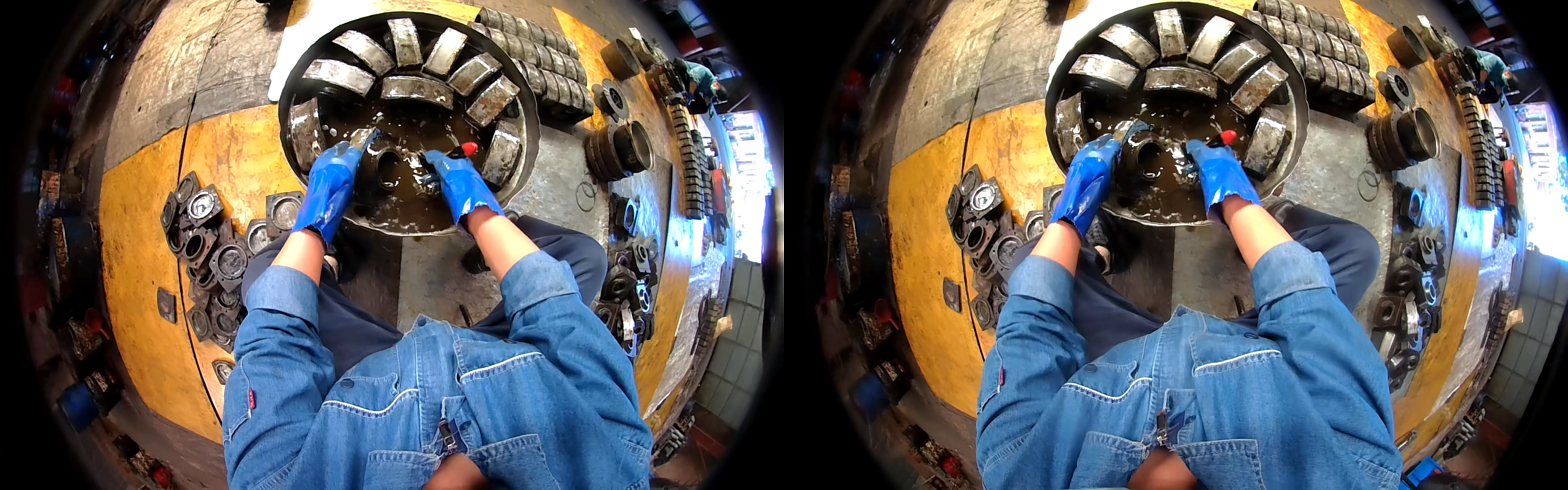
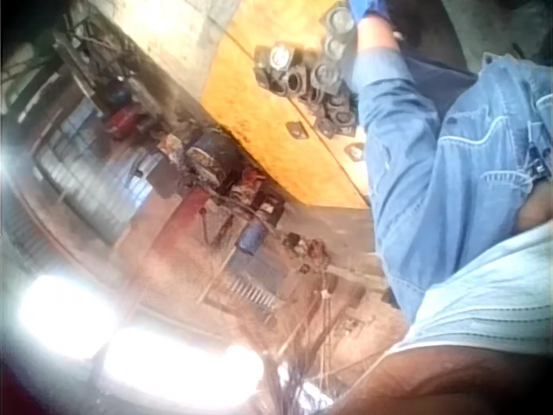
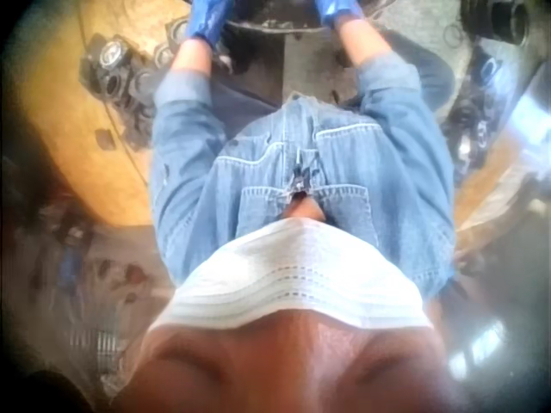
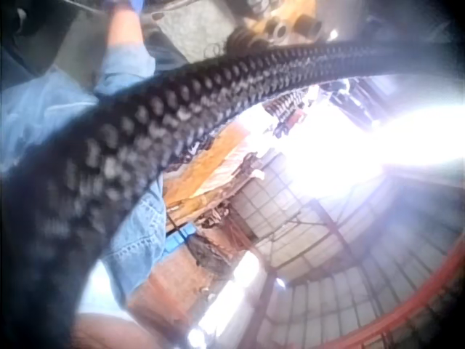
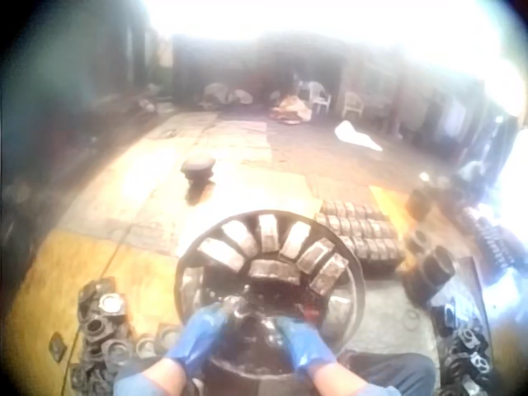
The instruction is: The person cleans metal parts in a tub of liquid using a brush. They pick up the metal pieces individually, scrub them with the brush, and place them on the floor.
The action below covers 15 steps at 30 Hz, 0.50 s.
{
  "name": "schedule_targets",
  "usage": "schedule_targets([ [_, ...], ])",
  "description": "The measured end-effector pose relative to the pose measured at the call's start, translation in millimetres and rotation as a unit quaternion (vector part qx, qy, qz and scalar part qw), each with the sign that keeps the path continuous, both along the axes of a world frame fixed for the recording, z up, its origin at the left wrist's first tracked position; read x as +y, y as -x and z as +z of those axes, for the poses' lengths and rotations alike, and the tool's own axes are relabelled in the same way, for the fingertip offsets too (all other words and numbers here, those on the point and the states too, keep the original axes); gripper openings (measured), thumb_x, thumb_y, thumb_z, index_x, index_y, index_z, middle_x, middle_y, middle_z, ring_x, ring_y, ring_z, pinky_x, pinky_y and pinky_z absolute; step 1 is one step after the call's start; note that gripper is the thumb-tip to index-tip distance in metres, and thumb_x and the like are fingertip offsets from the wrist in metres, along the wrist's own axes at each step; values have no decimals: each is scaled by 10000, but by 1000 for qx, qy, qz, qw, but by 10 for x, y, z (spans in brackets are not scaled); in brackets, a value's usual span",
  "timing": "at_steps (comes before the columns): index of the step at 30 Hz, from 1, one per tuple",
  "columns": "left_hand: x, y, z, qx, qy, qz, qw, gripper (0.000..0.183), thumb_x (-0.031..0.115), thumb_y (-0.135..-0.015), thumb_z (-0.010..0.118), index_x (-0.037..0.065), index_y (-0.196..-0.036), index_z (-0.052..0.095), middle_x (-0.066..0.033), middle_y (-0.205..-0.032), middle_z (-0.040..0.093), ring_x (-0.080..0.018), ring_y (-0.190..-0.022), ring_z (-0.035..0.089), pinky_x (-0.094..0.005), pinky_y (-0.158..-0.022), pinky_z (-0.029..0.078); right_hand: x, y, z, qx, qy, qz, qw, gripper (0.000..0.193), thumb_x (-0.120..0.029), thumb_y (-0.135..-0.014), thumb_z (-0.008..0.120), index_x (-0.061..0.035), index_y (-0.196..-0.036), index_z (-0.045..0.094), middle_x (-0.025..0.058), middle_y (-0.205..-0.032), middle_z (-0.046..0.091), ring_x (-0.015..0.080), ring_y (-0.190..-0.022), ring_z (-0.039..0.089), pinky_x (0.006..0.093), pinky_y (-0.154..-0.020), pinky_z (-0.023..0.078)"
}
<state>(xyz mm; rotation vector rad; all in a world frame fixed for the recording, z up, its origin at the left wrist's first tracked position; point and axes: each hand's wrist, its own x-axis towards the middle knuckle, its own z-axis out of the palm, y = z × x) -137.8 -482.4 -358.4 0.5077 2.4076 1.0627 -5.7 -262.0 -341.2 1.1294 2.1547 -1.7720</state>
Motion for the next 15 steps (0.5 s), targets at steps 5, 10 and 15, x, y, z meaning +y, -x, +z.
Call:
schedule_targets([
  [5,-82,61,-258,155,-9,-84,984,307,187,-1035,468,-2,-1116,696,-246,-1122,692,-455,-1077,648,-458,-913,519,-244,-194,-98,-52,-21,64,996,536,-535,-960,615,-23,-1036,756,70,-829,685,167,-734,579,315,-725,454],
  [10,-24,-2,-60,26,-64,-30,997,329,204,-1035,477,-7,-1166,693,-257,-1163,693,-438,-1127,642,-443,-958,506,-293,-372,93,37,-92,261,960,495,-463,-952,652,6,-1092,722,137,-1023,698,216,-885,628,353,-811,496],
  [15,-61,-1,-23,-28,-63,34,997,363,216,-1049,470,-11,-1239,680,-259,-1242,684,-425,-1208,617,-425,-1023,480,-50,102,119,-23,-48,144,988,277,-317,-915,690,-52,-979,739,44,-847,715,130,-785,629,307,-732,502],
])
